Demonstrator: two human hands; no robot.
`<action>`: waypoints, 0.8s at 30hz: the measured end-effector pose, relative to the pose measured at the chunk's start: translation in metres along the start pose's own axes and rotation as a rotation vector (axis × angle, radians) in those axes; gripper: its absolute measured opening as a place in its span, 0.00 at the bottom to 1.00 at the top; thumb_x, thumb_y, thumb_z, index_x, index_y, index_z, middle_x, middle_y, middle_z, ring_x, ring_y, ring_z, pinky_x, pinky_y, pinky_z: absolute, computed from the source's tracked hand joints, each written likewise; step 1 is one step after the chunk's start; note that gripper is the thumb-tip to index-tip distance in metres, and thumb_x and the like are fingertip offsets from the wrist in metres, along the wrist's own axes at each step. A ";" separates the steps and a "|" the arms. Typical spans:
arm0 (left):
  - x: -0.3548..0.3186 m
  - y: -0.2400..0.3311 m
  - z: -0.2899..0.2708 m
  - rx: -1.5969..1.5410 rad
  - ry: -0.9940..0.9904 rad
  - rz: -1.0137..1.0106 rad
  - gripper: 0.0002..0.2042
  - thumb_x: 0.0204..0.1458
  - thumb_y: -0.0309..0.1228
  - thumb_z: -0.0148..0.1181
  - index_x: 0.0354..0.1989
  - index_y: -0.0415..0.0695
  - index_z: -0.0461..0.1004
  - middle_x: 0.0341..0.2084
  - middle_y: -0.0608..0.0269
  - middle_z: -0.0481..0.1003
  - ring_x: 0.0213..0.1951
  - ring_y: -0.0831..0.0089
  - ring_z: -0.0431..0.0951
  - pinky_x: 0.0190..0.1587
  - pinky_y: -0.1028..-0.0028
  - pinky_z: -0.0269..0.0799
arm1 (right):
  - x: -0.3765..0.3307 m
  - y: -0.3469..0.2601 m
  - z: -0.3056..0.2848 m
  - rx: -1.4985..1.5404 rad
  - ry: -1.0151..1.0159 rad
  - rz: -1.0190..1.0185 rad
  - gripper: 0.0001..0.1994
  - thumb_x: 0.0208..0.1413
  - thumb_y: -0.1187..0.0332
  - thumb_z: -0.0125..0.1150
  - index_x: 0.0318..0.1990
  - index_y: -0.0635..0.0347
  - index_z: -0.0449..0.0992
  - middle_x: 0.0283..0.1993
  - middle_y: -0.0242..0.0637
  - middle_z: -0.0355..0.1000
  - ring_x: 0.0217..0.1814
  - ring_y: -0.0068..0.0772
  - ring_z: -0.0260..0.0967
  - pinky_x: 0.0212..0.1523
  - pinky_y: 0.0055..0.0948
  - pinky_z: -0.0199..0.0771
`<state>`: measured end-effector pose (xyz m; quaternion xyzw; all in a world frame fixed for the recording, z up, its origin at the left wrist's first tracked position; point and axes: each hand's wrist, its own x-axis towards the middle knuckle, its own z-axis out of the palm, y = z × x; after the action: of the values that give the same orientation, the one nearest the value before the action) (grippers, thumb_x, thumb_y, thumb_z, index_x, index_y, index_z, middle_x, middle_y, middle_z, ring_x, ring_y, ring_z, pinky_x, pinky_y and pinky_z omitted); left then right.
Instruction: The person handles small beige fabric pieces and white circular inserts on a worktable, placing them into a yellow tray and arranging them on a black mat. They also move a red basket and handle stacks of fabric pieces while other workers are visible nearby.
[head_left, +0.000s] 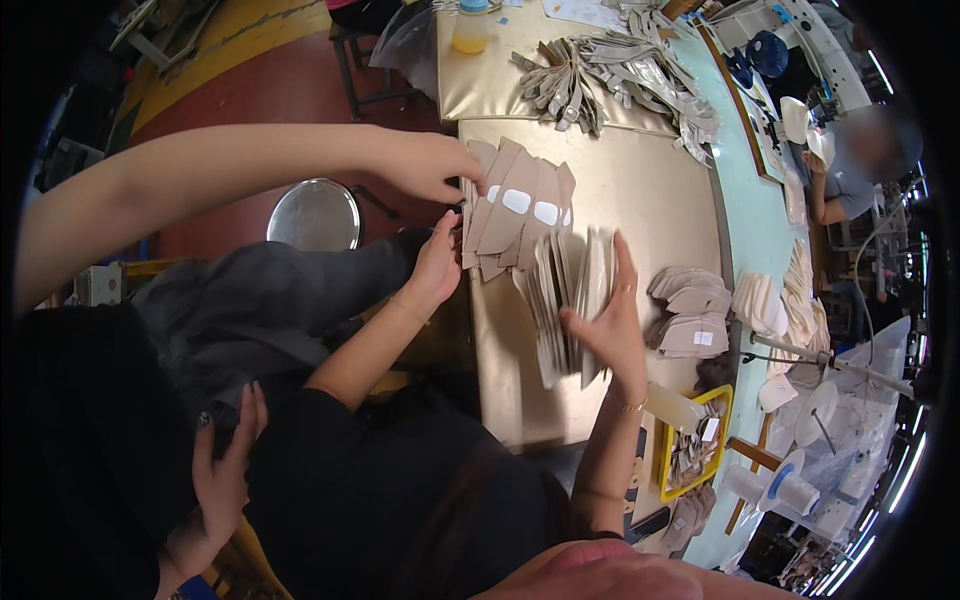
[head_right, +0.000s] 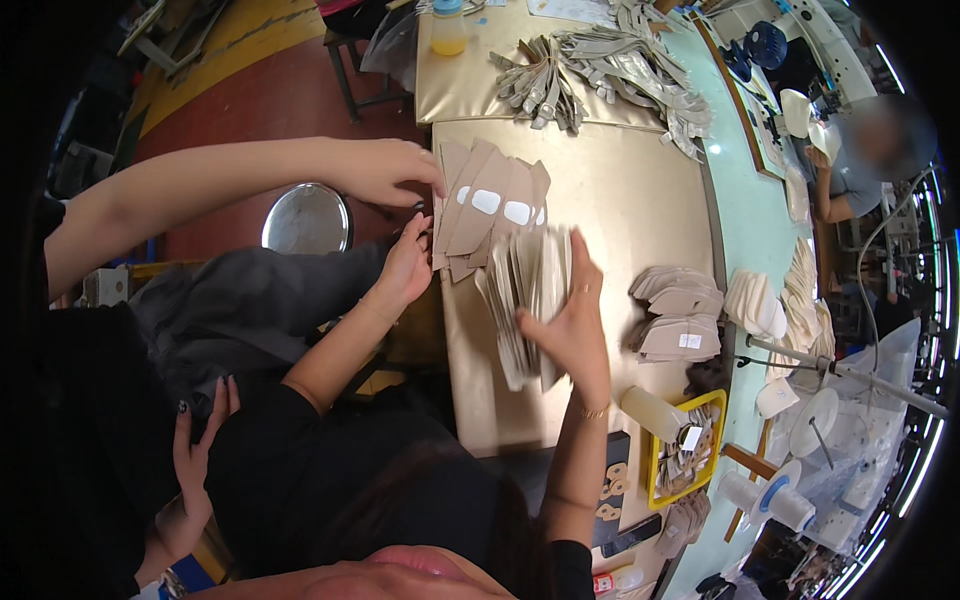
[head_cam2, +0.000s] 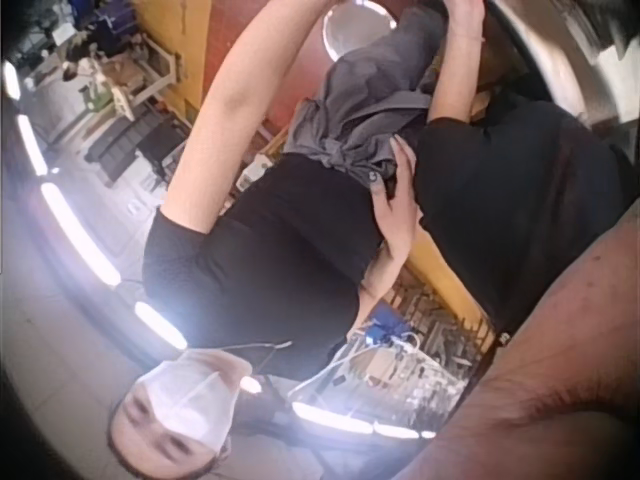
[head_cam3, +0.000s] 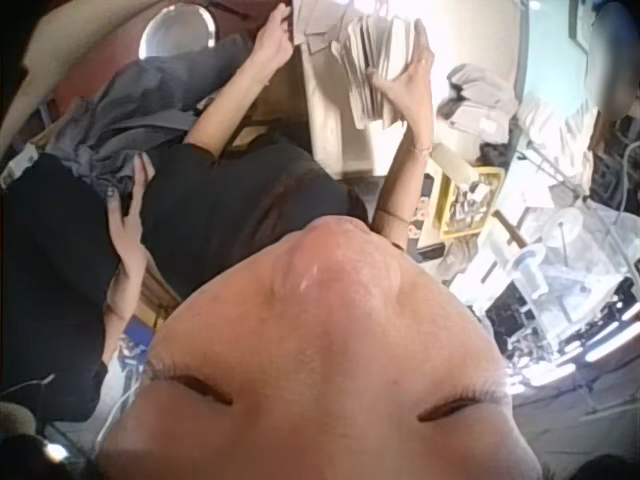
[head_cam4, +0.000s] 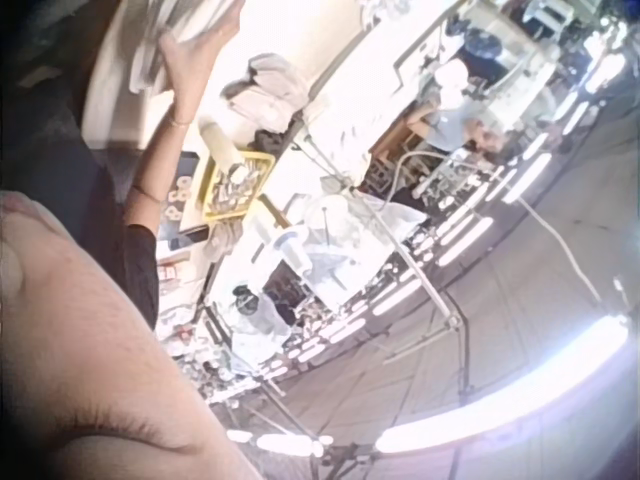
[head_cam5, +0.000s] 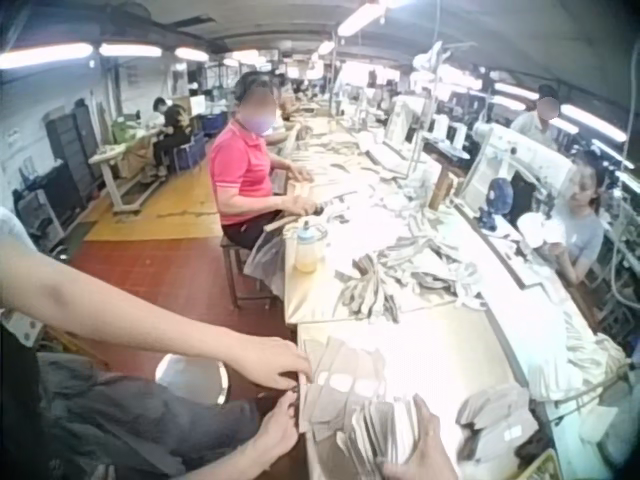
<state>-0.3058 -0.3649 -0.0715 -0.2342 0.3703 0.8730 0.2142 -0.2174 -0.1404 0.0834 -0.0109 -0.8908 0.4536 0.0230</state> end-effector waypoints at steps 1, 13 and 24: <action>0.000 -0.001 0.001 0.015 0.006 0.007 0.26 0.65 0.50 0.47 0.62 0.43 0.63 0.52 0.58 0.72 0.53 0.67 0.70 0.59 0.67 0.63 | 0.018 -0.006 -0.005 0.072 0.007 -0.024 0.55 0.34 0.67 0.71 0.73 0.64 0.45 0.67 0.56 0.53 0.70 0.52 0.51 0.71 0.40 0.53; 0.000 0.002 0.007 -0.025 0.021 -0.009 0.34 0.61 0.59 0.44 0.66 0.45 0.60 0.57 0.57 0.67 0.60 0.63 0.66 0.65 0.62 0.57 | 0.128 -0.001 0.039 -0.679 -0.248 -0.495 0.50 0.33 0.66 0.75 0.70 0.27 0.58 0.70 0.37 0.57 0.65 0.50 0.59 0.62 0.53 0.63; -0.004 0.001 0.005 -0.053 -0.067 -0.080 0.35 0.62 0.59 0.38 0.68 0.44 0.56 0.68 0.56 0.57 0.68 0.55 0.56 0.69 0.48 0.48 | 0.127 0.035 0.077 -0.756 0.012 -0.627 0.40 0.43 0.57 0.69 0.66 0.17 0.59 0.71 0.25 0.58 0.74 0.43 0.52 0.65 0.70 0.52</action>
<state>-0.3047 -0.3629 -0.0660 -0.2249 0.3300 0.8807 0.2548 -0.3486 -0.1771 0.0142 0.2476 -0.9534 0.0698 0.1579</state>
